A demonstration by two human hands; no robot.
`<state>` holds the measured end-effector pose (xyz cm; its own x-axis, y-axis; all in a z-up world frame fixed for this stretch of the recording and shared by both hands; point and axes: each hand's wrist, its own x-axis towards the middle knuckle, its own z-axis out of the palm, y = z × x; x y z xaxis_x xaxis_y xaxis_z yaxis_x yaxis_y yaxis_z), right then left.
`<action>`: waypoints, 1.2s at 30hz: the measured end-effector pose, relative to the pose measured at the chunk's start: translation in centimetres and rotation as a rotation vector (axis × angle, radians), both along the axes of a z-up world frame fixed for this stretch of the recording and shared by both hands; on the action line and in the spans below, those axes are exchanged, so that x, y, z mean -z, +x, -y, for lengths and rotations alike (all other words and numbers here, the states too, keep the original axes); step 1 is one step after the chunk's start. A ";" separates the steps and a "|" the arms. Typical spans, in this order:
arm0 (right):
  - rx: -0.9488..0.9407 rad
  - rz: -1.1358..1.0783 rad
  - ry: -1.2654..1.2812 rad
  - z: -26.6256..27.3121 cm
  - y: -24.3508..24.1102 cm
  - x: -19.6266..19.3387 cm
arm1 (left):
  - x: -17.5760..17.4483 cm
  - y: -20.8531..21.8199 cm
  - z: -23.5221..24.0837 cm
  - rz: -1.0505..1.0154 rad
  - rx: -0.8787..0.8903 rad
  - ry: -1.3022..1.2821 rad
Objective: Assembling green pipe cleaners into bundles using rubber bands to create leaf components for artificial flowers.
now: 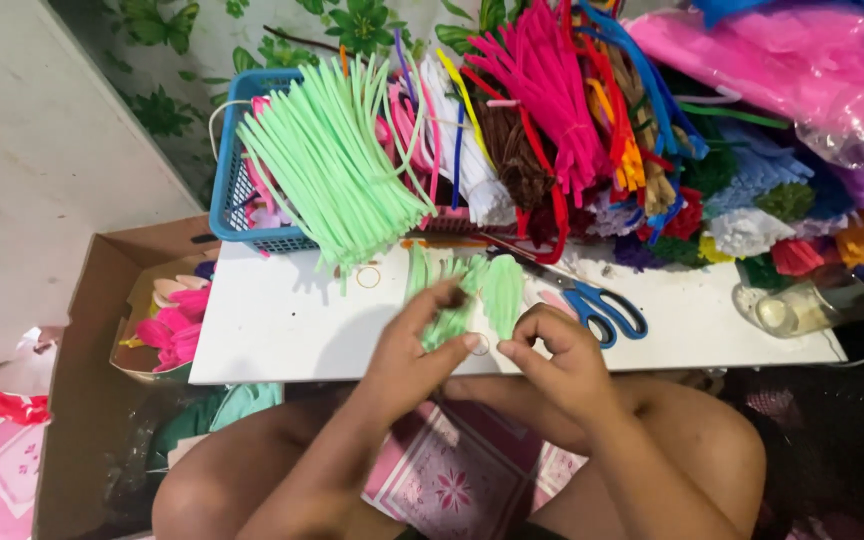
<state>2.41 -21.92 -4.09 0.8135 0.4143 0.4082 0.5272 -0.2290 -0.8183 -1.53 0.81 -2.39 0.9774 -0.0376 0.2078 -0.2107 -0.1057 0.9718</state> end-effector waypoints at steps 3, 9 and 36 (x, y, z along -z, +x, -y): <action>0.108 -0.003 -0.107 -2.8 -3.3 -3.0 | 1.2 0.1 1.0 -0.078 0.074 -0.129; -0.024 -0.177 -0.257 -2.3 -2.7 -4.1 | 3.1 0.4 0.3 -0.165 0.102 -0.133; -0.332 -0.094 0.134 -2.4 4.6 0.8 | 1.0 -1.0 0.4 -0.320 0.245 -0.458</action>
<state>6.98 -19.56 -4.87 0.6799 0.6100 0.4070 0.4760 0.0551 -0.8777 -2.49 0.43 -3.38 0.9682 -0.2457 -0.0468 0.1343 0.3526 0.9261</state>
